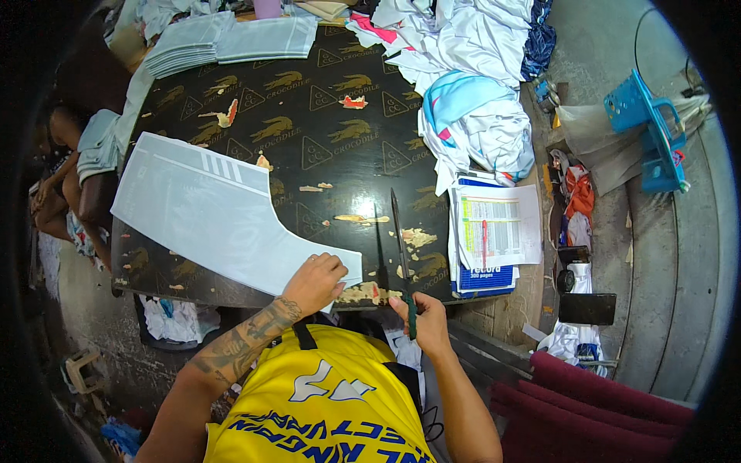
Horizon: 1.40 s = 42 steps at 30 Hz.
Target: The person uses shears to cut a large white sheet of fabric on a table. They repeatedly align the fabric over a printed template, trim the edges, and stack the cut pieces.
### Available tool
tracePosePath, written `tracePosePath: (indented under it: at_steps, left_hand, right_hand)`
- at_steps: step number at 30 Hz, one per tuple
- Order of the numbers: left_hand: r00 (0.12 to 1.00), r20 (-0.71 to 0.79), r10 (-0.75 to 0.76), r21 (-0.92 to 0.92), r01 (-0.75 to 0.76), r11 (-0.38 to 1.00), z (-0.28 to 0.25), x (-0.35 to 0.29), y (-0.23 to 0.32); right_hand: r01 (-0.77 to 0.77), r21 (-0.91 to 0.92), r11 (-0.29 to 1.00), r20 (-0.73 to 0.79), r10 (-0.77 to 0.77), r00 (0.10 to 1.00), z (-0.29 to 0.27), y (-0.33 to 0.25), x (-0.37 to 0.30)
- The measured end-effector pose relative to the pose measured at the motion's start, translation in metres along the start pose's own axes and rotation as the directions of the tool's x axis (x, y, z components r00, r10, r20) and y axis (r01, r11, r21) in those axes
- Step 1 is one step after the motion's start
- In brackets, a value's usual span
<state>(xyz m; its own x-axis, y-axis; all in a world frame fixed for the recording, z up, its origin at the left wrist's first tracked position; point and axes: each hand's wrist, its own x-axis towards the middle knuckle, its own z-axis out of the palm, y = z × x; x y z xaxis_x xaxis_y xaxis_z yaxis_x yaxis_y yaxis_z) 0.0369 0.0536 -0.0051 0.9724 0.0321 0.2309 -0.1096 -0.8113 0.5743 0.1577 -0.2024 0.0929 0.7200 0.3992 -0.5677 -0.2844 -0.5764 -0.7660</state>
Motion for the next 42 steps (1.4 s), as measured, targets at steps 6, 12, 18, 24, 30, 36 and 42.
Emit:
tracePosePath:
  at_steps: [6, 12, 18, 24, 30, 36, 42]
  left_hand:
    - [0.999, 0.031, -0.039, 0.165, 0.033, 0.986, 0.006, 0.018, 0.015]
    - [0.523, -0.551, -0.65, -0.359, 0.555, 0.75, -0.03, -0.038, 0.001]
    - [-0.06, -0.844, -0.532, -0.282, 0.895, 0.346, -0.095, -0.125, -0.033]
    - [0.615, -0.551, -0.564, 0.061, 0.703, 0.708, -0.019, -0.095, 0.037]
    - [0.773, -0.353, -0.528, 0.034, 0.574, 0.818, 0.01, -0.07, 0.075]
    - [0.809, -0.301, -0.504, -0.016, 0.525, 0.851, 0.012, -0.073, 0.073]
    - [0.819, -0.29, -0.496, -0.049, 0.505, 0.862, 0.017, -0.076, 0.067]
  right_hand:
    - [0.018, -0.088, 0.996, 0.113, -0.008, 0.994, -0.04, 0.024, 0.016]
    - [0.035, -0.253, 0.967, 0.22, 0.023, 0.975, -0.079, 0.039, 0.014]
    - [0.02, -0.385, 0.923, 0.438, 0.164, 0.884, -0.119, 0.064, -0.003]
    - [0.077, -0.508, 0.858, 0.577, 0.273, 0.77, -0.126, 0.074, -0.003]
    - [0.09, -0.576, 0.813, 0.615, 0.358, 0.703, -0.058, 0.073, 0.002]
    - [0.035, -0.506, 0.862, 0.55, 0.292, 0.782, -0.001, 0.072, 0.001]
    - [-0.01, -0.511, 0.86, 0.533, 0.326, 0.781, 0.006, 0.074, -0.001]
